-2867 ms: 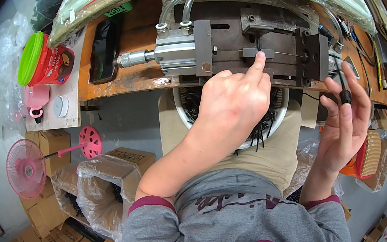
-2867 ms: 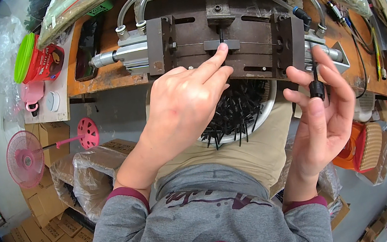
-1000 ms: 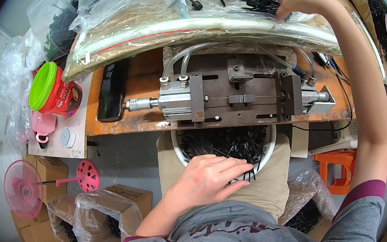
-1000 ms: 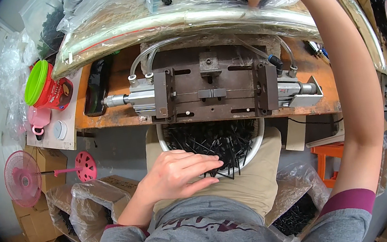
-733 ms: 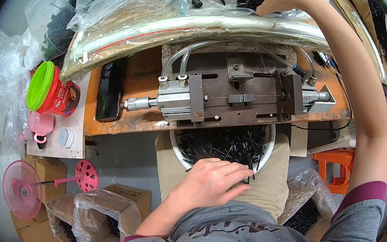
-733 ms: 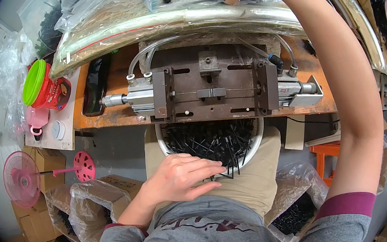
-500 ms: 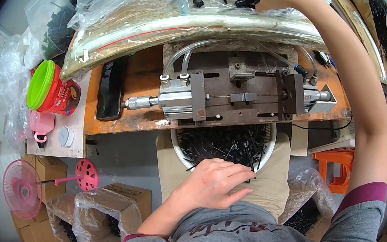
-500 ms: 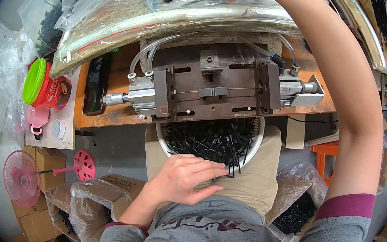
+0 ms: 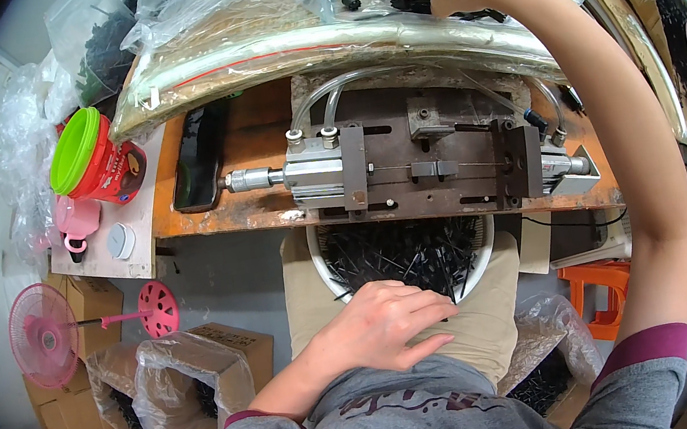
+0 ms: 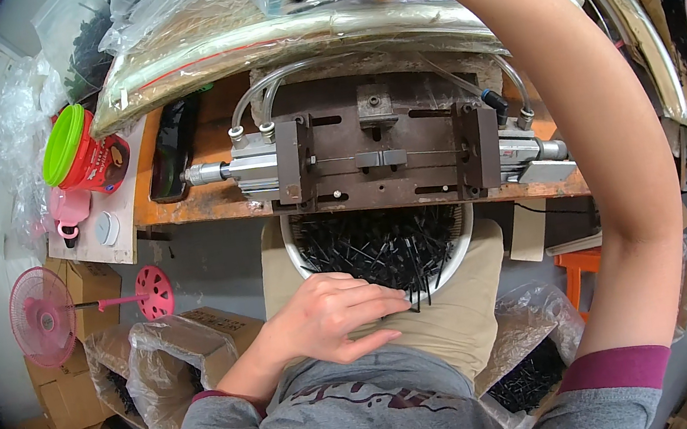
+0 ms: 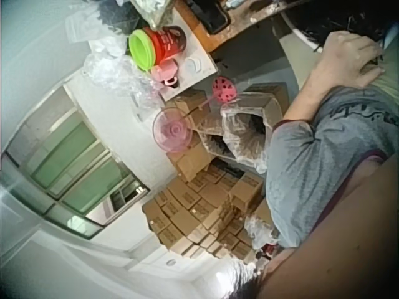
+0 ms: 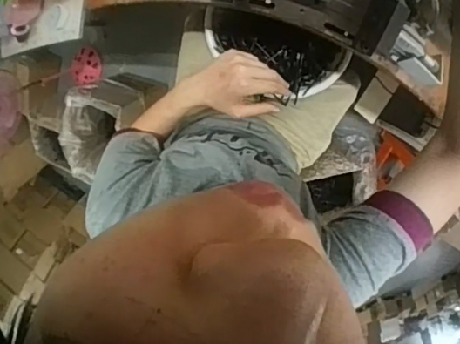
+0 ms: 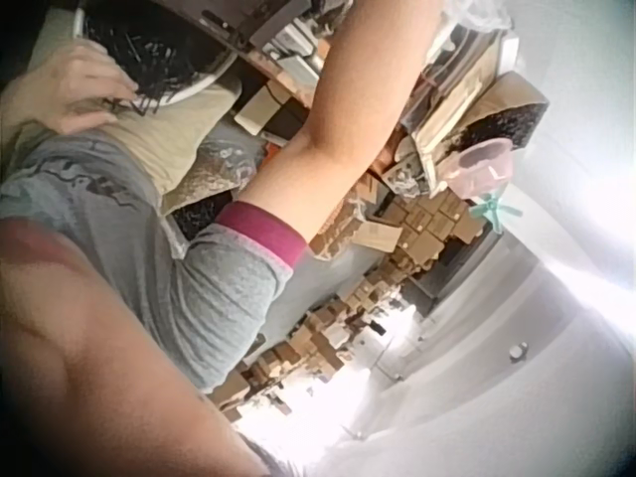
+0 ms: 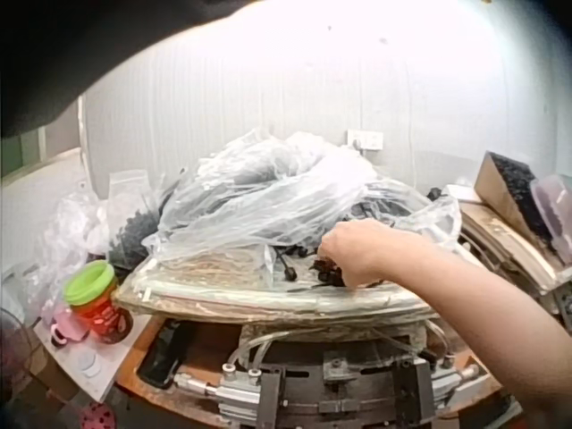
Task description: Assembling small black plastic cable components using a mechanical assembly jig.
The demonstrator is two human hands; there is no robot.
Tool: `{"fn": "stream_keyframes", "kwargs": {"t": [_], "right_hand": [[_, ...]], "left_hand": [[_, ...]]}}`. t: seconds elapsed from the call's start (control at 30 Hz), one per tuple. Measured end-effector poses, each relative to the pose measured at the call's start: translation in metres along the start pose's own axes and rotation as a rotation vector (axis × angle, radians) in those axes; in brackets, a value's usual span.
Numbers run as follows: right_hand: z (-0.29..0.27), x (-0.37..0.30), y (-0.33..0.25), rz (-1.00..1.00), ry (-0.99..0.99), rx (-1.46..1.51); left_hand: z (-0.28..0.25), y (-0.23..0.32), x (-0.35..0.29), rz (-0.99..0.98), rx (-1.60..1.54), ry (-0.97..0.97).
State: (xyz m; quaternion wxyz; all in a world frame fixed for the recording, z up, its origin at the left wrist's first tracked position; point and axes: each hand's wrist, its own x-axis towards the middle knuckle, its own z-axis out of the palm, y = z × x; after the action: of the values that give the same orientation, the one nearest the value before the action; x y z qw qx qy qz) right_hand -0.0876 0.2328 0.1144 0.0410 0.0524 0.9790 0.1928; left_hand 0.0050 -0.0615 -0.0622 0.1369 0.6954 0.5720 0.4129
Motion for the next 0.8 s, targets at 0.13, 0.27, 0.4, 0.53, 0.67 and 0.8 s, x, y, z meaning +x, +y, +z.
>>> {"fn": "stream_keyframes", "kwargs": {"t": [0.13, 0.27, 0.4, 0.53, 0.67, 0.8], "right_hand": [[0.004, 0.005, 0.005, 0.044, -0.101, -0.011], [0.004, -0.002, 0.014, 0.044, 0.033, 0.170], [-0.009, -0.016, 0.024, 0.117, 0.121, 0.248], [-0.038, -0.036, 0.024, 0.295, 0.143, 0.525], [-0.028, -0.051, 0.052, 0.305, 0.393, 0.902], [-0.002, -0.046, 0.070, 0.296, 0.557, 1.252]], "left_hand": [[-0.001, 0.001, 0.000, 0.006, -0.011, 0.013], [-0.004, 0.001, -0.005, 0.001, 0.000, 0.024], [-0.002, -0.002, -0.007, -0.005, 0.000, 0.021], [-0.003, 0.000, -0.006, -0.018, 0.002, 0.016], [-0.005, -0.001, -0.004, 0.005, -0.002, 0.019], [-0.005, -0.001, -0.007, -0.012, 0.014, 0.030]]}}
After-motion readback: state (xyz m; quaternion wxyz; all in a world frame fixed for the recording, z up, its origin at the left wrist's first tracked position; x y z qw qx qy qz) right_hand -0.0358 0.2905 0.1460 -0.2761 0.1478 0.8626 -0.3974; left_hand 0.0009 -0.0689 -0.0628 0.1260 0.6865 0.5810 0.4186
